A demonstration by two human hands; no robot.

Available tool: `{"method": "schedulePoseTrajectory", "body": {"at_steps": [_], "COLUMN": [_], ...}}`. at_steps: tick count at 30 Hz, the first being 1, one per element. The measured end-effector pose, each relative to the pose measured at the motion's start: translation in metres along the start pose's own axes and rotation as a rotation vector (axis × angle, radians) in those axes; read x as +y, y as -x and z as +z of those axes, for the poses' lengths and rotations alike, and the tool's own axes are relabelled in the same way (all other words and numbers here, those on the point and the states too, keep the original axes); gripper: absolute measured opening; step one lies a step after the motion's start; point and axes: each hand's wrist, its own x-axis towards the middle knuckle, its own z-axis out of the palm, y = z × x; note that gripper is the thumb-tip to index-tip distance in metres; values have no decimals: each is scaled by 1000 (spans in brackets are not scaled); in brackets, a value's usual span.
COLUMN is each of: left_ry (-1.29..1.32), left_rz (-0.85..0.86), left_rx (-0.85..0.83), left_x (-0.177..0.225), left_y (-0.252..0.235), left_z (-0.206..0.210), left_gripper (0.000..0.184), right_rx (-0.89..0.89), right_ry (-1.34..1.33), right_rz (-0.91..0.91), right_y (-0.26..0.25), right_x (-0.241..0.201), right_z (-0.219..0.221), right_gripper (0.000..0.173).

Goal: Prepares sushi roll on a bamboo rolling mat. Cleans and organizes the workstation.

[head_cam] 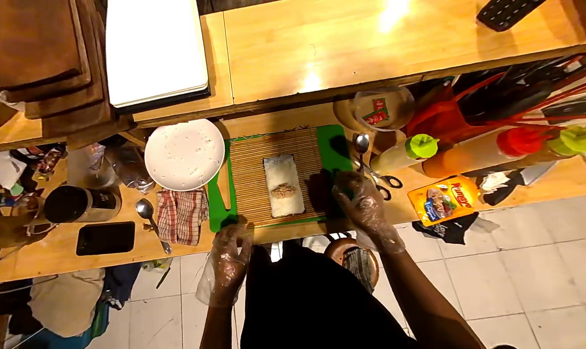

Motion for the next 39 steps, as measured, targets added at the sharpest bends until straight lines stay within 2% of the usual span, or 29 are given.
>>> {"method": "schedulePoseTrajectory", "body": {"at_steps": [5, 9, 14, 19, 23, 28, 35, 39], "left_ry": [-117, -154, -143, -198, -170, -161, -172, -171], "left_rz": [106, 220, 326, 309, 276, 286, 275, 230], "left_rx": [-111, -173, -225, -60, -91, -96, -117, -123], "left_x": [23, 35, 38, 32, 29, 26, 28, 29], "left_y": [-47, -83, -118, -106, -90, -87, -85, -85], "left_z": [14, 28, 42, 36, 39, 50, 50, 47], "left_gripper": [39, 36, 33, 33, 31, 34, 38, 41], "right_rx": [-109, -106, -147, -4, -14, -31, -55, -64], "right_ry": [-18, -12, -31, -25, -3, -8, 1, -25], "right_rz": [-185, -341, -354, -263, -245, -238, -318, -293], "right_y": [-12, -30, -38, -34, -23, -21, -21, -21], "right_x": [-24, -35, -40, -31, -25, -32, -39, -40], "right_z": [26, 50, 61, 46, 44, 49, 58, 57], "right_gripper": [32, 31, 34, 28, 26, 27, 28, 28]}}
